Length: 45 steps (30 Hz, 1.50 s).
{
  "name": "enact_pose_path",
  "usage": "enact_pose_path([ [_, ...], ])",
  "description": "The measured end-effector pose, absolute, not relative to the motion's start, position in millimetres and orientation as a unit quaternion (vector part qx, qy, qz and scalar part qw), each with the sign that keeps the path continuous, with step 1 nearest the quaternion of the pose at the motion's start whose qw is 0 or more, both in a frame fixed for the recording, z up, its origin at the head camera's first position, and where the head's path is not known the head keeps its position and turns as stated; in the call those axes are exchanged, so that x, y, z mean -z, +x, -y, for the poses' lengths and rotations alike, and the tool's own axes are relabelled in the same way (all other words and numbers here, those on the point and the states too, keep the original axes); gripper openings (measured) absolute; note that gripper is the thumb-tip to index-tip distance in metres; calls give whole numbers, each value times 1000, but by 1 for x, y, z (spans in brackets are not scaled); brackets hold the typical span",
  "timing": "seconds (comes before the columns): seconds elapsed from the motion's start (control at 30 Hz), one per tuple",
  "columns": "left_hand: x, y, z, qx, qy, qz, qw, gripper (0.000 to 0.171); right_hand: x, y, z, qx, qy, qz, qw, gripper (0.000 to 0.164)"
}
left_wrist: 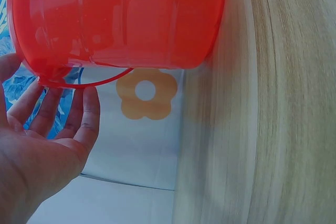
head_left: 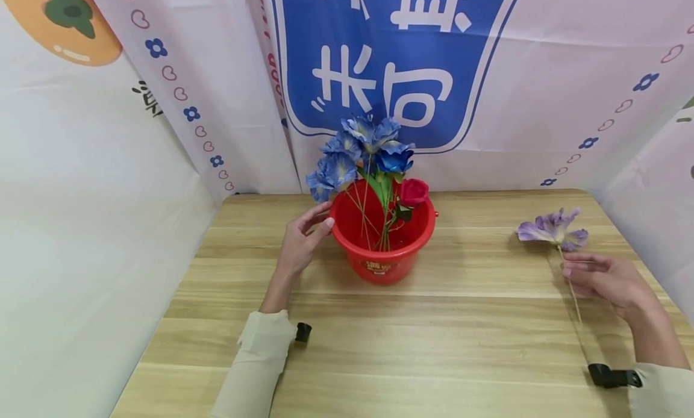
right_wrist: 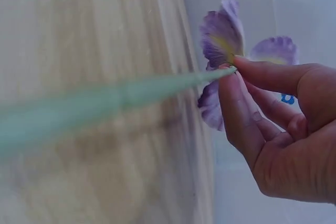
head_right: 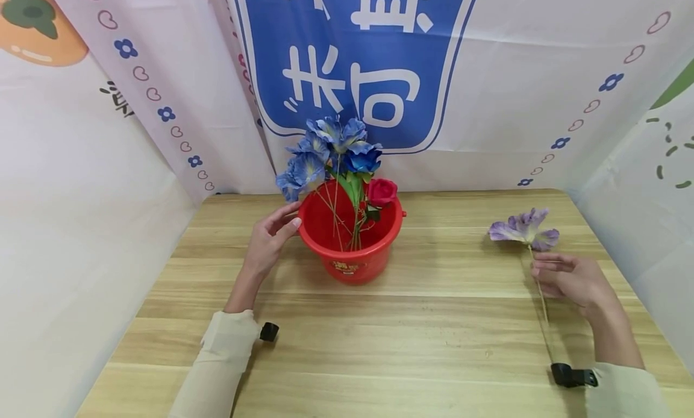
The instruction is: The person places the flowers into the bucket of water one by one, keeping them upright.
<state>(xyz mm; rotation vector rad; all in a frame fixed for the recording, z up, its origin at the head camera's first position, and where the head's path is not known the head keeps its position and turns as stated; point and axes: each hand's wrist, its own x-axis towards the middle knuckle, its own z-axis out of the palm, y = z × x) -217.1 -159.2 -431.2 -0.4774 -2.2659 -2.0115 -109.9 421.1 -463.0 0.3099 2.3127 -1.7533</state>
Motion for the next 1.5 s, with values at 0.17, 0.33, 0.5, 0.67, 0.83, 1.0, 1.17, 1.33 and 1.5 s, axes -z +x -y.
enact_pose_path([
  [0.17, 431, -218, 159, 655, -155, 738, 36, 46, 457, -113, -411, 590, 89, -799, 80, 34],
  [0.33, 432, -218, 159, 657, -155, 737, 34, 46, 450, -112, -404, 635, 64, -768, 55, 35],
  [0.5, 432, -218, 159, 655, -156, 738, 34, 47, 440, -111, -395, 689, 46, -723, 16, 34],
  [0.67, 433, -218, 159, 655, -156, 738, 36, 46, 427, -114, -383, 718, 31, -695, -17, 34],
  [0.83, 434, -218, 160, 652, -155, 741, 39, 46, 414, -118, -368, 745, 22, -664, -54, 36],
  [1.0, 433, -217, 160, 651, -157, 742, 40, 46, 405, -125, -353, 772, 9, -631, -77, 37],
  [1.17, 433, -218, 160, 650, -158, 742, 42, 45, 397, -130, -340, 777, 8, -622, -95, 35],
  [1.33, 433, -218, 160, 651, -160, 741, 43, 45, 392, -134, -329, 787, 2, -607, -111, 35],
  [1.5, 432, -218, 159, 654, -160, 739, 43, 45, 387, -139, -318, 795, -6, -593, -129, 35],
])
